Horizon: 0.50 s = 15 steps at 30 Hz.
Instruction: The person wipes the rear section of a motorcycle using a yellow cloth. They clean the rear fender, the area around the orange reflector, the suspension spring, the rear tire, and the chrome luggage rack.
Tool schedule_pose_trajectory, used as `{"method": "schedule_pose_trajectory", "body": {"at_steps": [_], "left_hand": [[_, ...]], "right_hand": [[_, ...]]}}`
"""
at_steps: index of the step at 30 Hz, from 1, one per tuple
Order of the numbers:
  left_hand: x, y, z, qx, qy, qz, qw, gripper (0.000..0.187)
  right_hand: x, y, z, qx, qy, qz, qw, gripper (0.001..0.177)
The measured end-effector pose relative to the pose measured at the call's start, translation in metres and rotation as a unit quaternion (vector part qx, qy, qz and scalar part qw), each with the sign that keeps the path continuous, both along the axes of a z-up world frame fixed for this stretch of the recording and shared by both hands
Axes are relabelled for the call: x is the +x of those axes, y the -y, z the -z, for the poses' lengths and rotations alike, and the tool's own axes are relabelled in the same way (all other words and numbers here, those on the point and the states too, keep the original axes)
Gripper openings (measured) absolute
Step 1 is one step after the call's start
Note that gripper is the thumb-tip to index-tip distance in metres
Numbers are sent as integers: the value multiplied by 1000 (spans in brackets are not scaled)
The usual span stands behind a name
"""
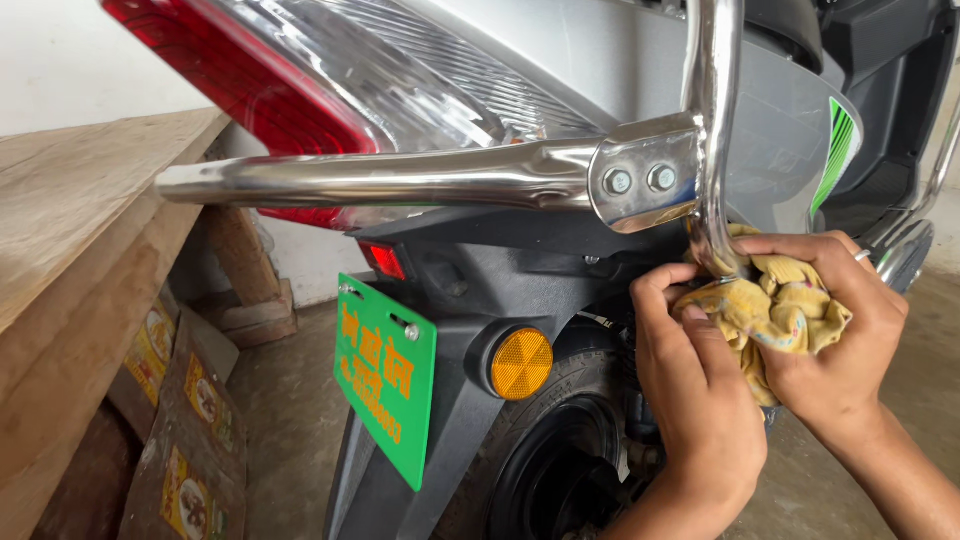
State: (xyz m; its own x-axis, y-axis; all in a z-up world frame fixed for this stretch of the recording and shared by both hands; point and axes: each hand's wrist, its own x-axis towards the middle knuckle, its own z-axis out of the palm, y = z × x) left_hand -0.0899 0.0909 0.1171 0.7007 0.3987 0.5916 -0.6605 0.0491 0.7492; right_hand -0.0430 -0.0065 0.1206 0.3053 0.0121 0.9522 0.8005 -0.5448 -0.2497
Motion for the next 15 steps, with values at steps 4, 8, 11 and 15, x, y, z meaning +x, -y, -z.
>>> {"method": "schedule_pose_trajectory", "body": {"at_steps": [4,8,11,15], "left_hand": [[-7,-3,-8,18,24,-24,999,25],[-11,-7,-15,-3,23,4,1000,27],[-4,-11,-11,-5,2,-13,1000,28],[10,-14,2,7,-21,0,1000,19]], "right_hand": [[-1,0,-3,-25,-32,79,996,21],[-3,-6,-17,-29,-110,173,978,18],[-6,-14,-15,-23,-52,181,982,21],[-3,-14,-9,-59,36,161,985,23]]}}
